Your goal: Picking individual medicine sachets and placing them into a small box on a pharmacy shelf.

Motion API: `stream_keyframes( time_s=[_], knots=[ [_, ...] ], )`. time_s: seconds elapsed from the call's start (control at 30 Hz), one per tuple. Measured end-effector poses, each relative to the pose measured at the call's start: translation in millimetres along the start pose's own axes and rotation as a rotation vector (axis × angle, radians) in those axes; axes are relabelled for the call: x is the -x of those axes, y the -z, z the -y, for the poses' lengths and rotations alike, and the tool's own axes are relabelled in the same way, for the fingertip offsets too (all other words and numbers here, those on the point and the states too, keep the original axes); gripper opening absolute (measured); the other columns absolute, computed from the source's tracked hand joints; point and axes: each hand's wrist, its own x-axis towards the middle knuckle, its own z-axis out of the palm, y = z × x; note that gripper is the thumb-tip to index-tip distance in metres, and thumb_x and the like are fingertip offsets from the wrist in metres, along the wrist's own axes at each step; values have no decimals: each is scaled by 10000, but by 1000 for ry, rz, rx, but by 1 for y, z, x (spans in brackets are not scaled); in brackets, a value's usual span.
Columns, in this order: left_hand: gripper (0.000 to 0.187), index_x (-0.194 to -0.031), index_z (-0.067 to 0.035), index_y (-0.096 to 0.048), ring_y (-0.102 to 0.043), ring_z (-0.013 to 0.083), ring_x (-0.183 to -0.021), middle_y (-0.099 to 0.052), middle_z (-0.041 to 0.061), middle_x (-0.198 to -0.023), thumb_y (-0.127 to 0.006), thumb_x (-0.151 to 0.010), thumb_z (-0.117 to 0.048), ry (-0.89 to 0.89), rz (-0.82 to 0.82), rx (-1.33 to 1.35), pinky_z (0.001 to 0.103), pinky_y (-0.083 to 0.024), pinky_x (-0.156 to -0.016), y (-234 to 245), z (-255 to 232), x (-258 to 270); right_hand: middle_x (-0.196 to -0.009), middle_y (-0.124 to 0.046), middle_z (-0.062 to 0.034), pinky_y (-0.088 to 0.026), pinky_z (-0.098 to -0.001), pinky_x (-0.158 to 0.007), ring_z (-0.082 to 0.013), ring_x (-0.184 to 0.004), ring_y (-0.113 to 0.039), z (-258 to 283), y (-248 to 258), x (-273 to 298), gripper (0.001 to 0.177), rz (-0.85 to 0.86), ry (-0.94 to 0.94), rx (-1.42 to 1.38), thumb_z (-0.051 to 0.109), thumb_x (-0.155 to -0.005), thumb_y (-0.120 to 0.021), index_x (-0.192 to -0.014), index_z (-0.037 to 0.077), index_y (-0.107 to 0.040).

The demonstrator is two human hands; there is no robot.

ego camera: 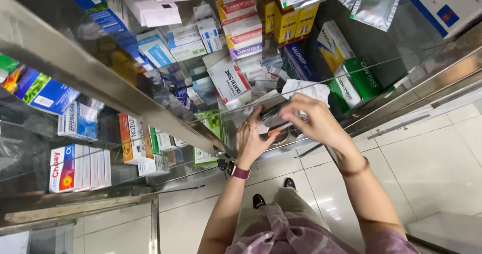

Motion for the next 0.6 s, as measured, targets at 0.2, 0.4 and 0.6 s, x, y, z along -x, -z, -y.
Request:
stream_keyframes(
  time_s=[0.2, 0.4, 0.6],
  knots=[
    [956, -1529, -100, -356, -667, 298, -1176, -653, 117, -1383, -886, -779, -363, -21, 1, -7, 424, -503, -1044, 4, -3, 1, -813, -702, -62, -461, -410, -898, -261, -875, -662, -38, -18, -6, 76, 68, 26, 392, 118, -815, -775, -849, 84, -716],
    [982, -1545, -88, -304, -646, 285, -1268, -614, 99, -1466, -882, -801, -362, -39, -17, 31, 408, -500, -1081, 2, -2, 2, -851, -726, -15, -426, -385, -861, -225, -895, -633, -33, -6, -10, 82, 157, 230, 569, 122, -778, -764, -845, 98, -723],
    [999, -1538, -93, -309, -644, 296, -1265, -594, 106, -1473, -895, -783, -384, -50, -11, -13, 430, -488, -1069, 0, -2, 3, -718, -703, -10, -446, -380, -797, -198, -890, -667, -68, -42, -18, 84, 342, 304, 842, 160, -729, -807, -725, 138, -726]
  ],
)
